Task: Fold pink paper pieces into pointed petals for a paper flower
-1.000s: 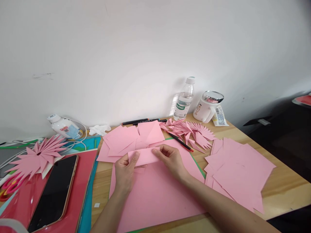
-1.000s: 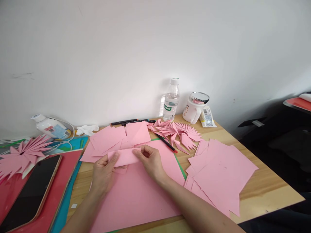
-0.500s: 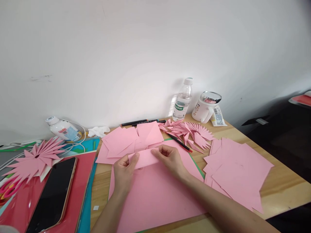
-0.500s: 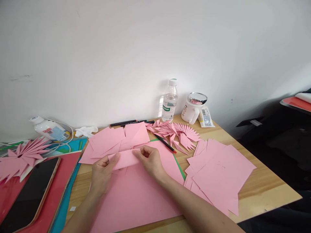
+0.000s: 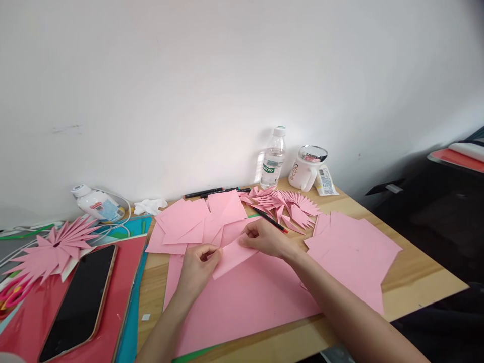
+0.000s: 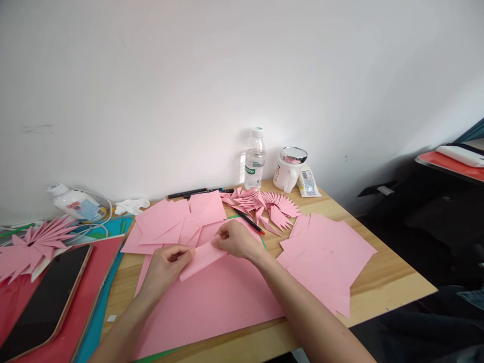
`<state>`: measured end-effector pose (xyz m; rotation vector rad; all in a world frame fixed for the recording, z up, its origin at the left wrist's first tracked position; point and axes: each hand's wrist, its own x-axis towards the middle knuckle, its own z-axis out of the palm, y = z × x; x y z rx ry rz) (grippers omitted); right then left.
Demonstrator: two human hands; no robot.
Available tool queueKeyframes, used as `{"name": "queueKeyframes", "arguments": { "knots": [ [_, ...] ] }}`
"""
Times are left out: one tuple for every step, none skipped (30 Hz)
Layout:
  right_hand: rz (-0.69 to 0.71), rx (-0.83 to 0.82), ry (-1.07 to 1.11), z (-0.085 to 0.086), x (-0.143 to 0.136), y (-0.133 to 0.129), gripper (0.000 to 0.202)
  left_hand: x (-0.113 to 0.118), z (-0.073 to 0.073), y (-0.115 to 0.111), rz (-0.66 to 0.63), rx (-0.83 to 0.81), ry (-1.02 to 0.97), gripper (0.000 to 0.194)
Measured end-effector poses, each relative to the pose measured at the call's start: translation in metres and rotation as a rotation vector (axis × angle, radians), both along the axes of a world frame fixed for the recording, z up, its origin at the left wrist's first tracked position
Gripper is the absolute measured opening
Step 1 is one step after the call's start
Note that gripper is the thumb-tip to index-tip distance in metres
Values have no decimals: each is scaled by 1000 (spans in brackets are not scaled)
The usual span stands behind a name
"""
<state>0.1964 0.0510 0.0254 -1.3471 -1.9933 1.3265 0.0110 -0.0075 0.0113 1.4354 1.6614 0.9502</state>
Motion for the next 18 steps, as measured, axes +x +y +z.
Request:
{"name": "queueKeyframes", "arguments": {
  "knots": [
    [3,2,-28,3,1,-2,14,1,1,-1,-12,-5,10,23],
    [8,0,-67,6,3,-3,12,3,2,-1,-25,-12,17,23],
    [19,2,-127,7,4,-5,10,4,3,-2,-40,-21,24,23],
    [33,8,-200,8,5,-6,10,5,3,-3,-57,-31,32,23],
    [47,19,-276,7,6,-8,10,7,3,-4,-75,-41,46,23],
    [59,34,-345,6,7,-10,10,8,2,-5,-93,-50,65,23],
    [64,52,-401,5,7,-12,10,9,0,-6,-109,-55,88,23],
    [65,69,-442,3,7,-14,10,11,-3,-7,-122,-55,110,23],
    [61,82,-471,2,7,-16,10,12,-6,-8,-130,-52,126,22],
    [58,91,-491,1,6,-19,10,13,-9,-10,-128,-47,139,21],
    [56,101,-517,0,4,-22,11,14,-12,-11,-122,-41,146,18],
    [54,111,-544,0,3,-25,13,14,-15,-13,-111,-34,155,17],
    [52,120,-571,0,1,-28,15,15,-17,-15,-110,-18,180,18],
    [50,130,-598,1,-1,-31,17,16,-18,-17,-124,6,224,19],
    [49,140,-623,1,-2,-34,19,17,-18,-19,-150,36,290,20],
    [48,149,-646,1,-4,-36,20,18,-17,-21,-184,66,369,22],
    [49,159,-665,2,-4,-38,21,20,-16,-22,-221,92,448,24],
    [51,168,-681,1,-5,-39,22,21,-14,-24,-249,114,516,25]
  ]
}}
